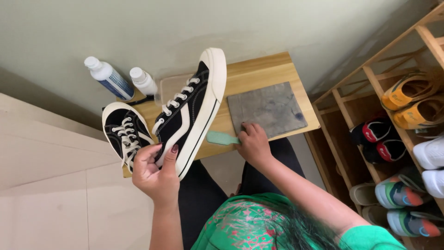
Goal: The person scrubs a black and white sneaker with a green brush, focusing on the white rubber sole and the black canvas upper. They rotate the shoe to clean different sides and the sole, then briefly clean the inside of the shoe before returning to the exterior.
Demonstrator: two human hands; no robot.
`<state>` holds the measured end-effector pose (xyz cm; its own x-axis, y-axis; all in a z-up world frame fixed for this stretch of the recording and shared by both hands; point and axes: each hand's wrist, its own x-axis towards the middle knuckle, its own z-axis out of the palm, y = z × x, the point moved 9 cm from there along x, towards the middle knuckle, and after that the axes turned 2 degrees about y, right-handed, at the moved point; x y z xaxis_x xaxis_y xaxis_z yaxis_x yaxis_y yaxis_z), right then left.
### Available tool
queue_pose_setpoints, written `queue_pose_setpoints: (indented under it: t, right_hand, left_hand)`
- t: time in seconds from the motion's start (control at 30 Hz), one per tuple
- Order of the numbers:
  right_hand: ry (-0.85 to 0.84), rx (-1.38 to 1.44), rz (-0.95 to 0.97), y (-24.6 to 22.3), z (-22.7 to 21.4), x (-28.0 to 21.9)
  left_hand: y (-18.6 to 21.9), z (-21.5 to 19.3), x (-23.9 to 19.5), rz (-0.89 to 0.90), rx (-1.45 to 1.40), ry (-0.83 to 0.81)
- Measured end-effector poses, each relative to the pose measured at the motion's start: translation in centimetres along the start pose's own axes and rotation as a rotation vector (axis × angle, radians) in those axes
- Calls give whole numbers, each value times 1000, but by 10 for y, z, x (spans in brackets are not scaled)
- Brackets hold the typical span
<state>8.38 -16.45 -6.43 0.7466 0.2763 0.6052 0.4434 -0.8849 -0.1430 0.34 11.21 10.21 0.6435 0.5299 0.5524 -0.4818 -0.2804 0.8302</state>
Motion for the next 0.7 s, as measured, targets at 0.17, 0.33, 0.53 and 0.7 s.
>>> queue_pose_setpoints:
  t: [0.17, 0.33, 0.53, 0.7]
  right_hand:
    - [28, -172, -79, 19, 29, 4]
    - [22, -101, 2, 25, 24, 5]
    - [32, 140, 154, 14, 3, 19]
    - [-34, 476, 126, -27, 6, 23]
  left_hand:
    - [4, -3, 3, -20, 7, 23]
    - [0, -6, 3, -40, -32, 42]
    - [6, -6, 5, -51, -26, 50]
    - [7, -6, 3, -96, -10, 97]
